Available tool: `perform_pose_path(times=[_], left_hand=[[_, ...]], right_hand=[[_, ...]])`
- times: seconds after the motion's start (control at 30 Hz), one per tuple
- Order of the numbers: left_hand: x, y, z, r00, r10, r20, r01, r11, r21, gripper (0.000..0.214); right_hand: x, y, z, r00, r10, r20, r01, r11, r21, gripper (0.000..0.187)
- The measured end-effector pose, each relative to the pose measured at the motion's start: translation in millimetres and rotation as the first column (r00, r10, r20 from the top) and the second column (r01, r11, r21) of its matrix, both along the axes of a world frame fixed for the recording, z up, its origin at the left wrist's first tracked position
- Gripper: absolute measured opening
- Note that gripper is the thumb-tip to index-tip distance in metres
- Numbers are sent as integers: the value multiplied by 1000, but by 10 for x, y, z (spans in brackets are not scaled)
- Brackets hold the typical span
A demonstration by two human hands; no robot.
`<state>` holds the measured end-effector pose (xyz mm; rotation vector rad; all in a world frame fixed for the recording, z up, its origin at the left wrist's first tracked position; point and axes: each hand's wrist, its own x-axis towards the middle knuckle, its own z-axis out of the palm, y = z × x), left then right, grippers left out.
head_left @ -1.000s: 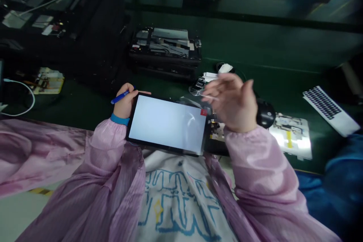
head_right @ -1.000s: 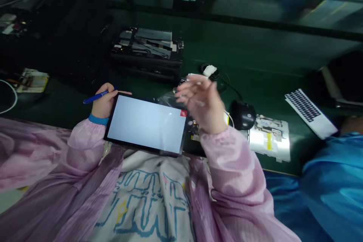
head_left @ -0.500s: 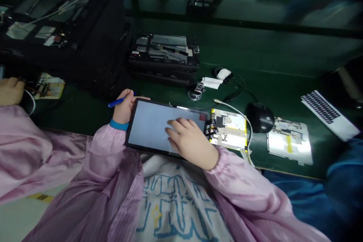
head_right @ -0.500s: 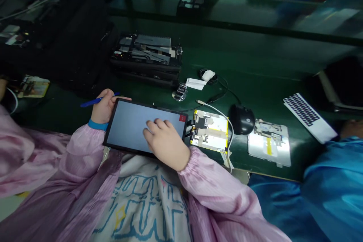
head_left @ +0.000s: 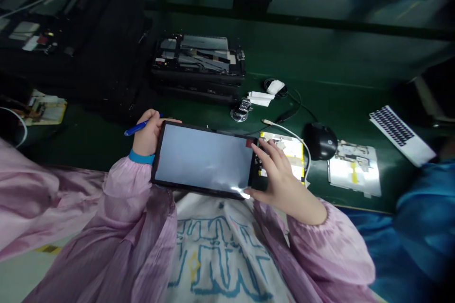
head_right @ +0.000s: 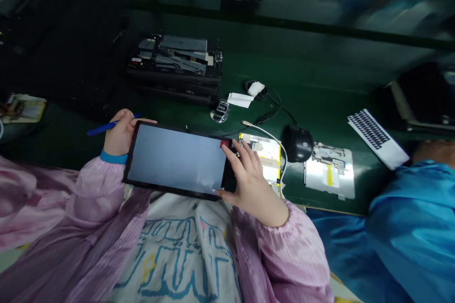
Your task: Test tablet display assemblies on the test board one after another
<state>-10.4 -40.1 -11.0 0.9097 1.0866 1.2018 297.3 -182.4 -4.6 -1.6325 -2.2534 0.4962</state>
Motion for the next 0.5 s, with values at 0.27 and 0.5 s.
perform_pose_path(times=[0.27,0.5], left_hand=[[6,14,-23,1000,2,1,-2,1000,-1,41],[11,4,-5,1000,10,-11,-10,1000,-2,43]], right_hand=[[-33,10,25,1000,30,9,-29,999,-31,104],[-13,5,6,1000,5,23,-4,998,-63,103]])
